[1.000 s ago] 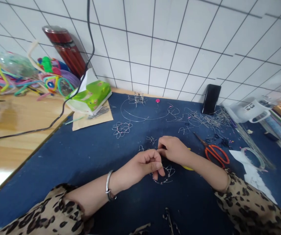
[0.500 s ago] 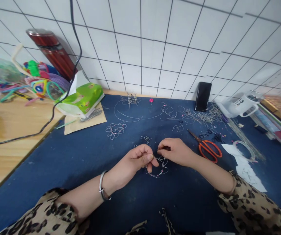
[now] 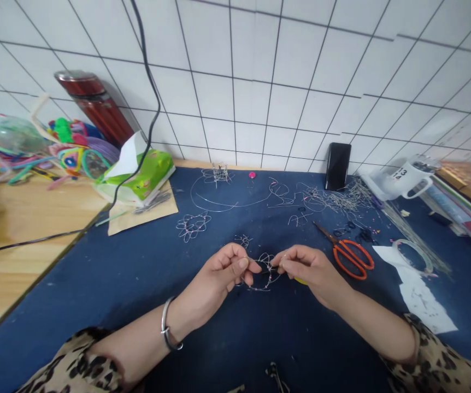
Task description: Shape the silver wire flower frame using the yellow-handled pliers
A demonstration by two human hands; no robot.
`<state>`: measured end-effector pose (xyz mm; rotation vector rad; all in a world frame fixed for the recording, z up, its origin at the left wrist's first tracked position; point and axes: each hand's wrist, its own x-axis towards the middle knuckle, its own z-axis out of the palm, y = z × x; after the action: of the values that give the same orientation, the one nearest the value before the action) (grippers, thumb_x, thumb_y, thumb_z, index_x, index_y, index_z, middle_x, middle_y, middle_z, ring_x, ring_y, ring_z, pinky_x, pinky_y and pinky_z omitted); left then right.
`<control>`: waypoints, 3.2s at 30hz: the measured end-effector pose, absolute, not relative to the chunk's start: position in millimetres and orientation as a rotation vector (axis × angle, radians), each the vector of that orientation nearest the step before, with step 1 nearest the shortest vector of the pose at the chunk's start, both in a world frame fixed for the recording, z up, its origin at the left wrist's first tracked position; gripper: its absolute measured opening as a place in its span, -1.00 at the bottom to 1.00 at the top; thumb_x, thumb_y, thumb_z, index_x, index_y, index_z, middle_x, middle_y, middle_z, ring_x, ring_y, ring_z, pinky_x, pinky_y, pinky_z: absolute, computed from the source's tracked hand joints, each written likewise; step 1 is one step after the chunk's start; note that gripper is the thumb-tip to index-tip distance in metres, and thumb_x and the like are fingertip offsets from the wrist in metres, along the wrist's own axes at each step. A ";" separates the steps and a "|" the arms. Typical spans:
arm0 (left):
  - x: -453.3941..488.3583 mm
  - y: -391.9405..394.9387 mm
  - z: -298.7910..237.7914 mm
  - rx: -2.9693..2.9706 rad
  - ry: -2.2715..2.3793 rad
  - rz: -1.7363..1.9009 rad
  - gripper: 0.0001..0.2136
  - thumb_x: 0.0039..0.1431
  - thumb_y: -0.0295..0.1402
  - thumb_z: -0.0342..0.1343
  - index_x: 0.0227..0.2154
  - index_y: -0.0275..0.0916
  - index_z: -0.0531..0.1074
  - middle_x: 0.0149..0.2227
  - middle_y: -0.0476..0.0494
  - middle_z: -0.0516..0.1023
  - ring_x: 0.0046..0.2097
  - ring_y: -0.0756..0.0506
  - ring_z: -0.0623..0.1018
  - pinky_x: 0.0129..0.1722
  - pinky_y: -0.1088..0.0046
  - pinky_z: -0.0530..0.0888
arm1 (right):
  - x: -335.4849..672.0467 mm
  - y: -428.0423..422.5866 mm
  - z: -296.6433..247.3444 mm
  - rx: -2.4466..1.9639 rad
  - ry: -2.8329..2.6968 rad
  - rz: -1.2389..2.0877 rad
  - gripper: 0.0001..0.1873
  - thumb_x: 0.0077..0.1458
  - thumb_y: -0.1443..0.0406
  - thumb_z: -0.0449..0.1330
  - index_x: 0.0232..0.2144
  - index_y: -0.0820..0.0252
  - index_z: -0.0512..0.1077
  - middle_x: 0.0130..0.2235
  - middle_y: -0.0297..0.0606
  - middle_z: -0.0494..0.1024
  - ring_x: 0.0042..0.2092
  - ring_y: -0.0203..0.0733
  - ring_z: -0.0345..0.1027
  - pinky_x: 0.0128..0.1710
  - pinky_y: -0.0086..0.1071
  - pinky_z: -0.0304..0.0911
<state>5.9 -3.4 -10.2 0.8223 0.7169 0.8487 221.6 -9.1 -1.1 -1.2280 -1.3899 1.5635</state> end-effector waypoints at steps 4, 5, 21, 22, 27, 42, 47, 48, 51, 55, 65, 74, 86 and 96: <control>6.2 -2.8 -11.5 0.789 0.705 0.870 -0.95 0.21 -0.43 0.03 -0.34 -0.29 0.29 -0.30 -0.13 0.51 -0.35 0.04 0.43 -0.30 0.51 0.35 | 220.4 -9.8 -4.3 -1.103 -1.438 1.613 -0.88 0.03 0.25 0.18 -0.42 0.20 0.42 -0.19 -0.24 0.49 -0.19 -0.28 0.33 -0.19 -0.38 0.20; 6.3 -2.7 -11.9 0.785 0.704 0.868 -0.96 0.21 -0.43 0.03 -0.34 -0.29 0.29 -0.30 -0.13 0.51 -0.35 0.04 0.43 -0.29 0.51 0.35 | 219.9 -10.0 -5.2 -1.081 -1.453 1.620 -0.89 0.03 0.26 0.19 -0.41 0.20 0.43 -0.19 -0.24 0.48 -0.16 -0.26 0.33 -0.15 -0.36 0.20; 5.9 -4.7 -13.7 0.755 0.688 0.845 -0.96 0.19 -0.44 0.04 -0.36 -0.30 0.32 -0.22 -0.18 0.48 -0.32 0.02 0.43 -0.30 0.48 0.38 | 218.5 -10.7 -7.0 -1.123 -1.530 1.504 -0.92 0.00 0.28 0.20 -0.44 0.19 0.43 -0.32 -0.30 0.47 -0.26 -0.30 0.31 -0.23 -0.38 0.20; 5.5 -4.7 -13.9 0.759 0.698 0.842 -0.96 0.18 -0.44 0.04 -0.36 -0.29 0.32 -0.20 -0.19 0.47 -0.31 0.02 0.42 -0.31 0.47 0.38 | 218.6 -10.7 -7.2 -1.130 -1.518 1.497 -0.92 -0.01 0.28 0.20 -0.45 0.19 0.43 -0.32 -0.30 0.46 -0.26 -0.30 0.30 -0.23 -0.38 0.19; 4.6 -4.1 -13.7 0.776 0.724 0.834 -0.95 0.17 -0.43 0.06 -0.36 -0.29 0.34 -0.19 -0.18 0.45 -0.30 0.01 0.41 -0.32 0.47 0.39 | 220.0 -9.9 -9.7 -1.150 -1.498 1.456 -0.91 -0.01 0.28 0.21 -0.47 0.20 0.43 -0.36 -0.31 0.45 -0.32 -0.32 0.28 -0.29 -0.41 0.17; 5.1 -3.6 -13.5 0.777 0.724 0.825 -0.95 0.16 -0.42 0.08 -0.37 -0.29 0.36 -0.23 -0.15 0.46 -0.32 0.02 0.41 -0.34 0.52 0.37 | 219.2 -9.4 -9.1 -1.148 -1.464 1.509 -0.86 -0.03 0.24 0.21 -0.50 0.20 0.41 -0.36 -0.30 0.44 -0.29 -0.29 0.29 -0.28 -0.37 0.18; 5.0 -3.9 -14.2 0.767 0.724 0.825 -0.96 0.15 -0.42 0.09 -0.37 -0.29 0.36 -0.24 -0.14 0.47 -0.33 0.02 0.42 -0.34 0.51 0.37 | 219.6 -9.4 -10.5 -1.145 -1.475 1.497 -0.85 -0.02 0.22 0.21 -0.47 0.20 0.42 -0.35 -0.29 0.45 -0.32 -0.31 0.27 -0.31 -0.38 0.19; 5.0 -4.1 -14.2 0.766 0.724 0.823 -0.96 0.14 -0.42 0.09 -0.37 -0.29 0.36 -0.24 -0.14 0.47 -0.33 0.02 0.42 -0.34 0.51 0.37 | 219.5 -9.4 -10.7 -1.143 -1.477 1.496 -0.85 -0.02 0.22 0.21 -0.47 0.20 0.42 -0.35 -0.29 0.45 -0.33 -0.31 0.27 -0.31 -0.39 0.19; 5.0 -4.4 -14.1 0.767 0.726 0.822 -0.95 0.14 -0.42 0.10 -0.37 -0.29 0.36 -0.24 -0.14 0.47 -0.33 0.01 0.42 -0.34 0.50 0.37 | 219.3 -9.2 -11.0 -1.142 -1.475 1.493 -0.87 -0.02 0.24 0.21 -0.46 0.21 0.43 -0.36 -0.29 0.45 -0.34 -0.33 0.26 -0.33 -0.41 0.18; 4.8 -4.3 -13.1 0.775 0.720 0.815 -0.96 0.14 -0.42 0.09 -0.37 -0.29 0.36 -0.23 -0.14 0.46 -0.32 0.01 0.42 -0.34 0.50 0.37 | 219.1 -9.1 -11.1 -1.145 -1.469 1.494 -0.86 -0.03 0.23 0.22 -0.47 0.21 0.43 -0.35 -0.29 0.45 -0.35 -0.33 0.26 -0.33 -0.40 0.18; 4.4 -4.6 -12.4 0.772 0.725 0.806 -0.95 0.14 -0.43 0.09 -0.39 -0.29 0.35 -0.25 -0.15 0.47 -0.34 0.01 0.42 -0.34 0.50 0.37 | 220.0 -8.8 -11.7 -1.167 -1.458 1.495 -0.86 -0.03 0.24 0.22 -0.46 0.21 0.42 -0.36 -0.30 0.45 -0.38 -0.36 0.24 -0.37 -0.42 0.17; 5.5 -4.7 -11.9 0.788 0.730 0.777 -0.95 0.13 -0.42 0.09 -0.38 -0.29 0.35 -0.29 -0.15 0.48 -0.37 0.01 0.43 -0.35 0.50 0.36 | 221.2 -8.9 -8.1 -1.178 -1.459 1.529 -0.87 -0.03 0.25 0.22 -0.49 0.21 0.42 -0.39 -0.32 0.43 -0.39 -0.36 0.23 -0.36 -0.41 0.17; 6.1 -6.5 -11.7 0.897 0.721 0.753 -0.91 0.11 -0.50 0.06 -0.30 -0.27 0.33 -0.31 -0.14 0.48 -0.35 -0.02 0.44 -0.37 0.48 0.35 | 225.1 -7.7 -5.3 -1.127 -1.581 1.540 -0.88 -0.01 0.25 0.20 -0.46 0.21 0.41 -0.34 -0.28 0.45 -0.33 -0.31 0.29 -0.32 -0.38 0.22; 5.8 -7.3 -12.9 1.103 0.682 0.650 -0.78 0.11 -0.53 0.02 -0.18 -0.23 0.40 -0.29 -0.12 0.45 -0.37 0.01 0.40 -0.34 0.48 0.35 | 220.1 -9.4 -5.8 -1.081 -1.677 1.621 -0.90 -0.01 0.28 0.19 -0.47 0.21 0.40 -0.35 -0.28 0.44 -0.31 -0.28 0.31 -0.29 -0.37 0.24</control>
<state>5.8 -7.3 -12.9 1.1034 0.6819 0.6498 220.1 -9.4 -5.8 -1.0814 -1.6772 1.6208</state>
